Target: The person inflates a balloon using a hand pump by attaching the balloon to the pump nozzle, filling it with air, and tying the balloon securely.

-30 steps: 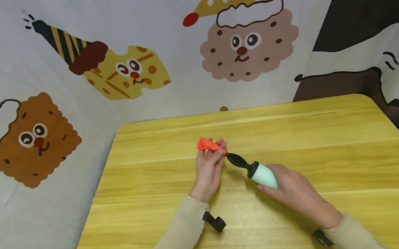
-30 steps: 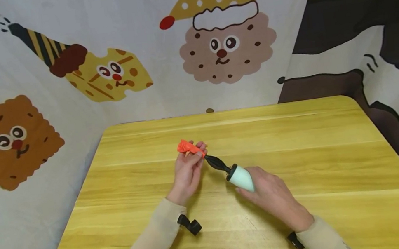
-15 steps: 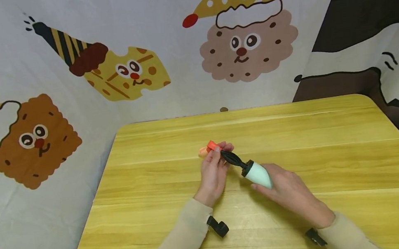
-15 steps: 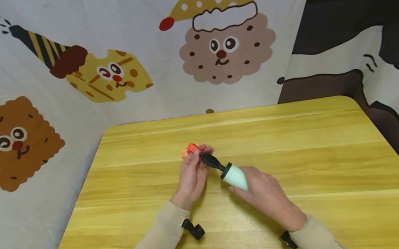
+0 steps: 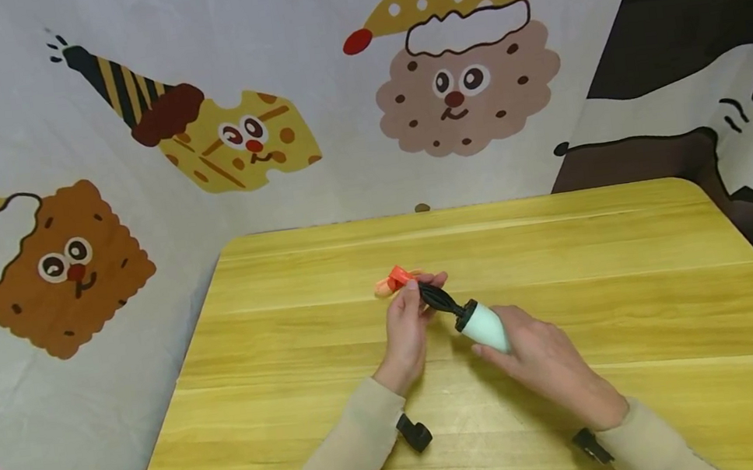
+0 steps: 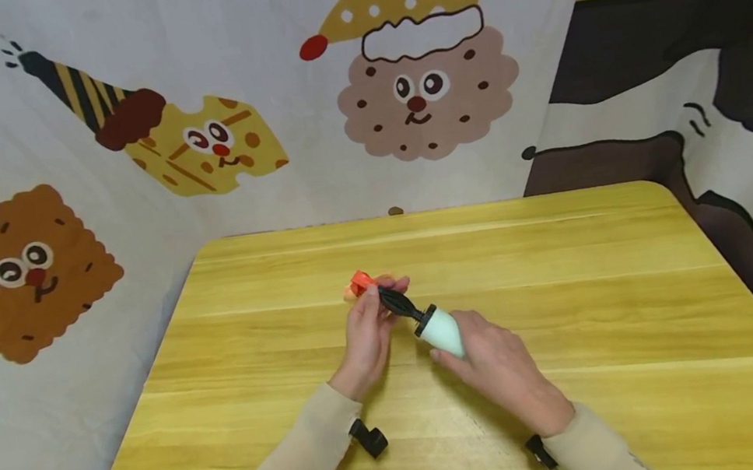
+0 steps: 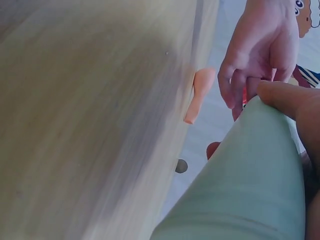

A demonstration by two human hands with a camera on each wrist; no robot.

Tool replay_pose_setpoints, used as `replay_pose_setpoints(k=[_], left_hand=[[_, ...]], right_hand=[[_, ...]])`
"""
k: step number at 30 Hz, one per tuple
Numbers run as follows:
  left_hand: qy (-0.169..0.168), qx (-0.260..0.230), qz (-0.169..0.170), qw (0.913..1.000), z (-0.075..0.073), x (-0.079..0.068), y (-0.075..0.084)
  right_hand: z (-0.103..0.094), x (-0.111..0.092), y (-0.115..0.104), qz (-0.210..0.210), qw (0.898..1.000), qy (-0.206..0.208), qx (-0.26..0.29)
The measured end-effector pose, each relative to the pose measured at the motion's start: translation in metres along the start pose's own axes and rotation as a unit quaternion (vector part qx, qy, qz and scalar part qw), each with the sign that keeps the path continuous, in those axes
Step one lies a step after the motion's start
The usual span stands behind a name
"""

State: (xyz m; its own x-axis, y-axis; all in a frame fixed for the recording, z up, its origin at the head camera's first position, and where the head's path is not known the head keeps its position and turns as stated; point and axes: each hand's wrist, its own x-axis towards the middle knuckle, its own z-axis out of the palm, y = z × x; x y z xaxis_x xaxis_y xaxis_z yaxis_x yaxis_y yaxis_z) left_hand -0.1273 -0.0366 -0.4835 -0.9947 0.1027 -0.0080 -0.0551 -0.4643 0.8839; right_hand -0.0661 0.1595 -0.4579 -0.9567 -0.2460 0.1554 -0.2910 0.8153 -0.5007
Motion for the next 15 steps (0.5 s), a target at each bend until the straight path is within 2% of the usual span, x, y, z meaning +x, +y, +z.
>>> replay_pose_setpoints(k=[5,8,11,15], left_hand=[[-0.006,0.035,0.006,0.9994,-0.001,0.001,0.001],[-0.01,0.035,0.013,0.9993,-0.001,0.001,0.006],[-0.023,-0.007,0.015,0.9996,-0.001,0.002,0.011],[-0.038,-0.085,-0.008,0.9956,-0.002,0.004,0.013]], right_hand=[[0.003,0.0,-0.001,-0.022,0.999,0.026,-0.015],[0.004,0.001,-0.002,-0.031,0.999,0.035,-0.013],[0.003,0.003,-0.004,-0.031,0.999,0.037,-0.003],[0.002,0.004,-0.005,-0.02,0.999,0.025,0.009]])
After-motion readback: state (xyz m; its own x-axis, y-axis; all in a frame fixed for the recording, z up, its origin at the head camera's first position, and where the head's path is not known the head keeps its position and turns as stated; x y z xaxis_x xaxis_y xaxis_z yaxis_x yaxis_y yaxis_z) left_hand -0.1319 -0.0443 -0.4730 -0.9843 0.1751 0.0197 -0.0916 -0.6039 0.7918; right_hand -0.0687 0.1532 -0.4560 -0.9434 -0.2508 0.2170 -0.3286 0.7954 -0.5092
